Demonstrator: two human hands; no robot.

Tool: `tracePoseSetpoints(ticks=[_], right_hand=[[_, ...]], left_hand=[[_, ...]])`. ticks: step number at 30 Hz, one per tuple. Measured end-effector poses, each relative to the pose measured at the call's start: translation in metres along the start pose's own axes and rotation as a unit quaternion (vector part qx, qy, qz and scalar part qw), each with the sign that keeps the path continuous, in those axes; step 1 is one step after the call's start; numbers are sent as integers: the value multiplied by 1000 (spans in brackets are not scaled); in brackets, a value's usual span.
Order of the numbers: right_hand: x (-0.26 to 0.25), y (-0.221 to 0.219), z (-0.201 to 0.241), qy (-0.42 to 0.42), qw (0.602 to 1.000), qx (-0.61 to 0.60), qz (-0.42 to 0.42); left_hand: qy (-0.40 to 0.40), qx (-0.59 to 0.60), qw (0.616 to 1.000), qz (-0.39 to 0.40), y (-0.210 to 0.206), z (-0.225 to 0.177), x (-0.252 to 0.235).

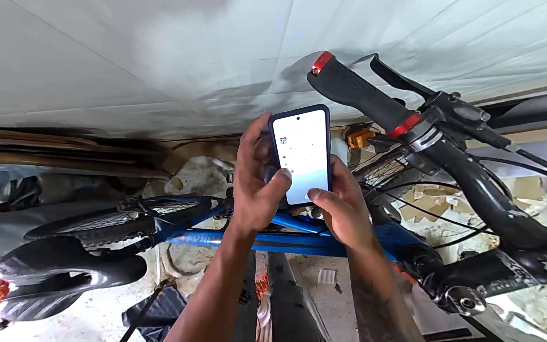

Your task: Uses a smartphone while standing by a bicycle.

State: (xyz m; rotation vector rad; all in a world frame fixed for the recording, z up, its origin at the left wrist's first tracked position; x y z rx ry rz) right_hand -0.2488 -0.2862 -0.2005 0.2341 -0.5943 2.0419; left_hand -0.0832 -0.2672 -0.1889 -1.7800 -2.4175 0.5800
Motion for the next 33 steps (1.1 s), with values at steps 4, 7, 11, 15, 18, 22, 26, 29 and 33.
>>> tracePoseSetpoints(ticks=[4, 7, 11, 15, 18, 22, 26, 29, 33], right_hand=[[1, 2, -1, 0, 1000, -7, -4], [0, 3, -2, -10, 1000, -3, -16], [0, 3, -3, -13, 1000, -6, -18], [0, 3, -4, -16, 1000, -9, -18], [1, 1, -2, -13, 1000, -12, -7], [2, -2, -2, -24, 1000, 17, 2], [1, -3, -1, -7, 1000, -2, -12], [2, -1, -1, -13, 1000, -6, -12], [8, -8, 1, -22, 998, -8, 56]], left_hand=[[-2, 46, 999, 29, -2, 1, 2], [0, 59, 998, 30, -2, 2, 3], [1, 52, 998, 31, -2, 3, 3], [3, 57, 998, 31, 0, 4, 3], [0, 64, 997, 39, 0, 4, 2], [-2, 61, 997, 44, 1, 4, -1], [-8, 56, 997, 46, 0, 3, -2], [-6, 54, 998, 42, 1, 4, 0], [-4, 48, 998, 33, 5, 4, 0]])
Point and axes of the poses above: each hand's wrist, its own x-axis away from the middle knuckle, its own y-axis out of the back of the hand, z = x × y, the point moved 7 cm from there along -x, towards the middle knuckle, and after that the axes turned 8 degrees about -y, right-handed, at the moved point
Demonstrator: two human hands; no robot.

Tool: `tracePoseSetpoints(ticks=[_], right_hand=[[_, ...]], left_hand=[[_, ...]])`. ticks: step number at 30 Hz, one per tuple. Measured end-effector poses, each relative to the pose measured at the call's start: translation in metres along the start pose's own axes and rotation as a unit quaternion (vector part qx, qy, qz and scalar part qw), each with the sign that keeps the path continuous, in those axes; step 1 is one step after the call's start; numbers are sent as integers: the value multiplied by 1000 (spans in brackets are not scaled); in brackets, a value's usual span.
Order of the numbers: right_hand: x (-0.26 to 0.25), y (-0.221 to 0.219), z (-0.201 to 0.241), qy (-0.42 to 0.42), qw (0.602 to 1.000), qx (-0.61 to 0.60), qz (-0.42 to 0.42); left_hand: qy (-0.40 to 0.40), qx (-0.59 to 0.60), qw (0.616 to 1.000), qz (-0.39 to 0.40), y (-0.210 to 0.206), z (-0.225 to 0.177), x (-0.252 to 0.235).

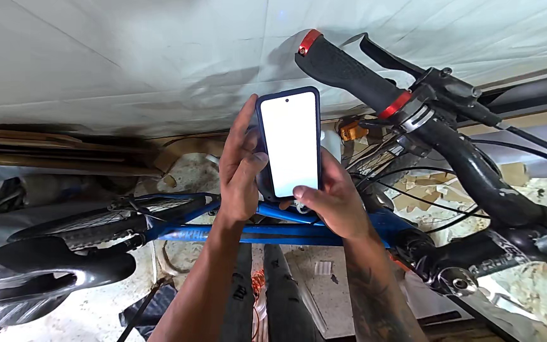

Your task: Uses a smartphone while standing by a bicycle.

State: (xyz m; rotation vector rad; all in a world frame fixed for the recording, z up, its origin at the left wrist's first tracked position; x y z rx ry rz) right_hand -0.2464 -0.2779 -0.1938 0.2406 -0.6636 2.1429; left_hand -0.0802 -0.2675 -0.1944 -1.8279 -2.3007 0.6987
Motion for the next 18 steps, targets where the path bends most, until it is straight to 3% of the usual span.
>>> tracePoseSetpoints(ticks=[4, 18], right_hand=[[3, -8, 2, -21, 998, 5, 52], [-1, -1, 4, 21, 999, 16, 19]], left_hand=[[-6, 21, 1000, 3, 2, -2, -3], [-19, 18, 1000, 14, -4, -1, 0]])
Point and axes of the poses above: each hand's wrist, its own x-axis away from the middle knuckle, its own y-axis out of the back of the hand, z = x × y, the point moved 7 cm from there along -x, towards the middle knuckle, and after that the axes turned 8 degrees about -y, right-handed, at the moved point
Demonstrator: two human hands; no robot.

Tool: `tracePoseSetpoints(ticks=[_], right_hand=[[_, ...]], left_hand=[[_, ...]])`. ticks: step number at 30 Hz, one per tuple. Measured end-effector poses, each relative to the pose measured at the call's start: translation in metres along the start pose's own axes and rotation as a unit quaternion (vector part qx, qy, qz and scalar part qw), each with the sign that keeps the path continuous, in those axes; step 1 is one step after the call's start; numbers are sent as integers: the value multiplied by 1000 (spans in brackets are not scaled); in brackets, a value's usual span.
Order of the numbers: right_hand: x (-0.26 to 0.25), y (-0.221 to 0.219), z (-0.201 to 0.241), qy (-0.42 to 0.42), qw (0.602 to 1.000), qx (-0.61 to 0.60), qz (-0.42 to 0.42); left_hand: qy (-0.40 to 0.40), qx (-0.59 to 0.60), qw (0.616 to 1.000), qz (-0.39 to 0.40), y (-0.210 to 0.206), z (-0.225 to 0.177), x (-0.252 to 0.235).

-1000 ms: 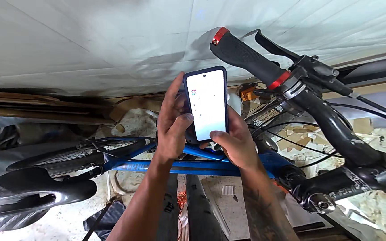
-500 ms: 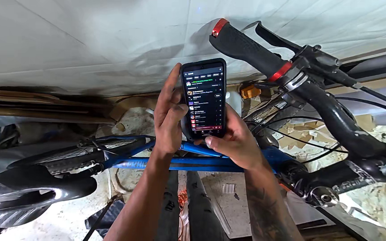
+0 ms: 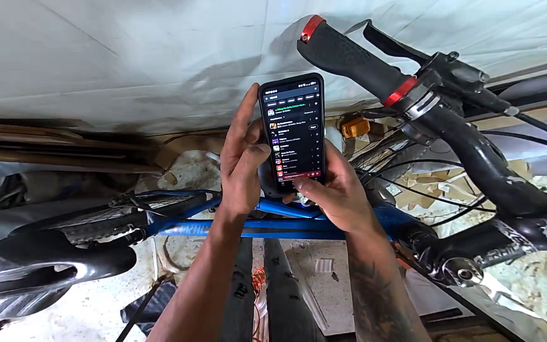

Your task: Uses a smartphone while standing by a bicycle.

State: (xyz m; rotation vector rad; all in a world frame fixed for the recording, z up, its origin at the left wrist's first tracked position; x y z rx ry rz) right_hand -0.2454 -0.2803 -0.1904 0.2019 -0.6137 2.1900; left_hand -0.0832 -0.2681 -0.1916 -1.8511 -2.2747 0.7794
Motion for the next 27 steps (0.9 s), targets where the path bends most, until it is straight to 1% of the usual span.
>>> tracePoseSetpoints(ticks=[2, 5, 9, 13, 15, 18, 20, 22, 25, 27], right_hand=[[3, 0, -1, -6, 1000, -13, -7], [0, 3, -2, 6, 1000, -30, -1], [-1, 1, -1, 5, 1000, -20, 3], [4, -1, -2, -20, 1000, 5, -7], [1, 1, -2, -6, 1000, 0, -11], [0, 5, -4, 16, 999, -3, -50], [0, 7, -5, 17, 996, 11, -91], [1, 10, -6, 15, 993, 18, -113], [1, 11, -5, 25, 994, 4, -110], [2, 13, -7, 18, 994, -11, -107]], left_hand=[[3, 4, 1000, -1, 0, 0, 1], [5, 8, 1000, -1, -1, -1, 1], [1, 5, 1000, -2, 0, -1, 1], [-1, 0, 1000, 0, 0, -1, 1], [-2, 0, 1000, 4, -1, -2, 1], [-5, -3, 1000, 5, -2, -2, 4], [-9, -8, 1000, 9, -4, -3, 7], [-10, -10, 1000, 11, -6, -2, 8], [-10, -7, 1000, 11, -6, -1, 9], [-8, -4, 1000, 9, -6, -1, 9]])
Point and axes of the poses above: each hand's wrist, its own x-axis away from the middle knuckle, its own y-axis out of the back of the hand, z = x × y, the point moved 7 cm from there along -x, towards the middle knuckle, and after that the axes turned 8 degrees about -y, right-handed, at the moved point
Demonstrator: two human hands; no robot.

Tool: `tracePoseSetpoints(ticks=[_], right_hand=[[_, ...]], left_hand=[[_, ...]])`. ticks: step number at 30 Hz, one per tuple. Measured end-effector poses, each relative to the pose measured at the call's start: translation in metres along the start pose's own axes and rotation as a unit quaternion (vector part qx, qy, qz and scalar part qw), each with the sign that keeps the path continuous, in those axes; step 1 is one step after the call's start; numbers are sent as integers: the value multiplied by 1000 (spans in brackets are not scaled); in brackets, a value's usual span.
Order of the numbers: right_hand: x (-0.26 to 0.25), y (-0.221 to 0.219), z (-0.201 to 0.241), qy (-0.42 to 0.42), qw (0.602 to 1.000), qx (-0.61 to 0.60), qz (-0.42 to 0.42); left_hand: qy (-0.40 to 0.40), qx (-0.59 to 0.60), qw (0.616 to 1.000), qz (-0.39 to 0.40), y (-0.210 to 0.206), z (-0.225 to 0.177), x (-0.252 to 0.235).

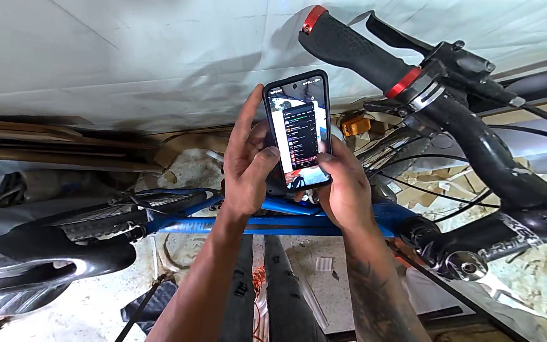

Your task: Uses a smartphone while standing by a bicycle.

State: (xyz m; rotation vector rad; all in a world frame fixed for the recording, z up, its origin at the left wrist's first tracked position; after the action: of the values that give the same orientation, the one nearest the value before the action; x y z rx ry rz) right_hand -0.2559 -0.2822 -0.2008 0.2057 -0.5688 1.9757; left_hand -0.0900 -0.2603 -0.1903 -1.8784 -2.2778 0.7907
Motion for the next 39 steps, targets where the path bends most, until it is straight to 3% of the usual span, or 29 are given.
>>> tracePoseSetpoints(ticks=[19, 26, 39], right_hand=[[1, -1, 2, 10, 1000, -19, 19], [1, -2, 1, -1, 999, 29, -30], [1, -2, 0, 19, 1000, 4, -4]], left_hand=[[7, -47, 998, -40, 0, 2, -2], [-5, -47, 998, -38, 1, 4, -2], [-11, -52, 998, -42, 2, 1, -2]])
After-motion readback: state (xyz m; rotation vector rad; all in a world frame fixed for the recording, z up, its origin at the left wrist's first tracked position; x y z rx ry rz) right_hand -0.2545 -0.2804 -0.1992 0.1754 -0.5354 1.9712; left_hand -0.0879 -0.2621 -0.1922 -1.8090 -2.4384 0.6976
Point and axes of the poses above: each hand's wrist, its own x-axis away from the middle knuckle, its own y-axis out of the back of the hand, z = x × y, the point moved 7 cm from there along -x, towards the middle knuckle, and after that the axes turned 8 degrees about -y, right-handed, at the moved point
